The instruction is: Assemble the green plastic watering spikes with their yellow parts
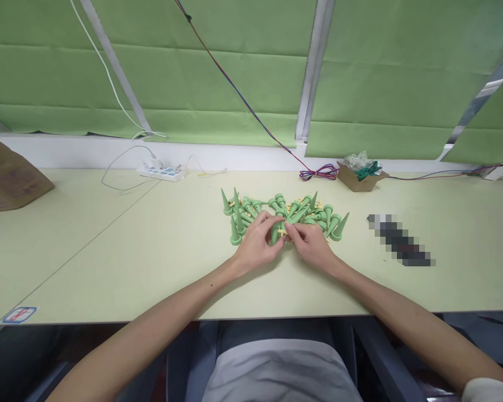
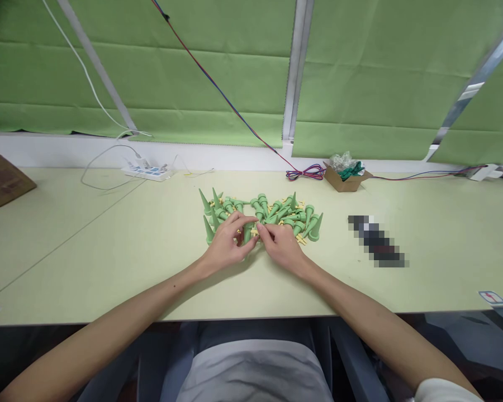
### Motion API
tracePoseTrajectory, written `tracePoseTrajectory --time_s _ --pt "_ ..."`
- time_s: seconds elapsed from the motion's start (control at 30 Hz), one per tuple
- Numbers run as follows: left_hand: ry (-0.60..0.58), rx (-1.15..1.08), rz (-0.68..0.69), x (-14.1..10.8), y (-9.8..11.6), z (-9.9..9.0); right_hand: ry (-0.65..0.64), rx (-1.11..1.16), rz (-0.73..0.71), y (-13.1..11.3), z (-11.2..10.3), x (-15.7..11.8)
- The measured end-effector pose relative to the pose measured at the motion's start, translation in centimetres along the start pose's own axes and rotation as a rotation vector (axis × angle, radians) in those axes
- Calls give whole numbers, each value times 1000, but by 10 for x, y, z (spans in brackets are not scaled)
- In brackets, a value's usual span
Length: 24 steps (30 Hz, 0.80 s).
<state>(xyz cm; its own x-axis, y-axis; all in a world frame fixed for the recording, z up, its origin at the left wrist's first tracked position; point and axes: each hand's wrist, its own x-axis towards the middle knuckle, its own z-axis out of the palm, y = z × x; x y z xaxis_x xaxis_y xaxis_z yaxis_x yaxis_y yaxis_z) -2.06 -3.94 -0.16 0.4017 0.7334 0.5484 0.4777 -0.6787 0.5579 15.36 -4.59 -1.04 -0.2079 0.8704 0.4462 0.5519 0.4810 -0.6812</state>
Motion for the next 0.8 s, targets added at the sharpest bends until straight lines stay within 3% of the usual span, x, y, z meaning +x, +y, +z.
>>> tracePoseTrajectory --time_s 0.43,0.8 --pt "4 11 -67 0 0 0 -5 45 -18 0 0 -2" --pt "-7 -115 -188 3 -1 0 18 92 -15 0 1 -2"
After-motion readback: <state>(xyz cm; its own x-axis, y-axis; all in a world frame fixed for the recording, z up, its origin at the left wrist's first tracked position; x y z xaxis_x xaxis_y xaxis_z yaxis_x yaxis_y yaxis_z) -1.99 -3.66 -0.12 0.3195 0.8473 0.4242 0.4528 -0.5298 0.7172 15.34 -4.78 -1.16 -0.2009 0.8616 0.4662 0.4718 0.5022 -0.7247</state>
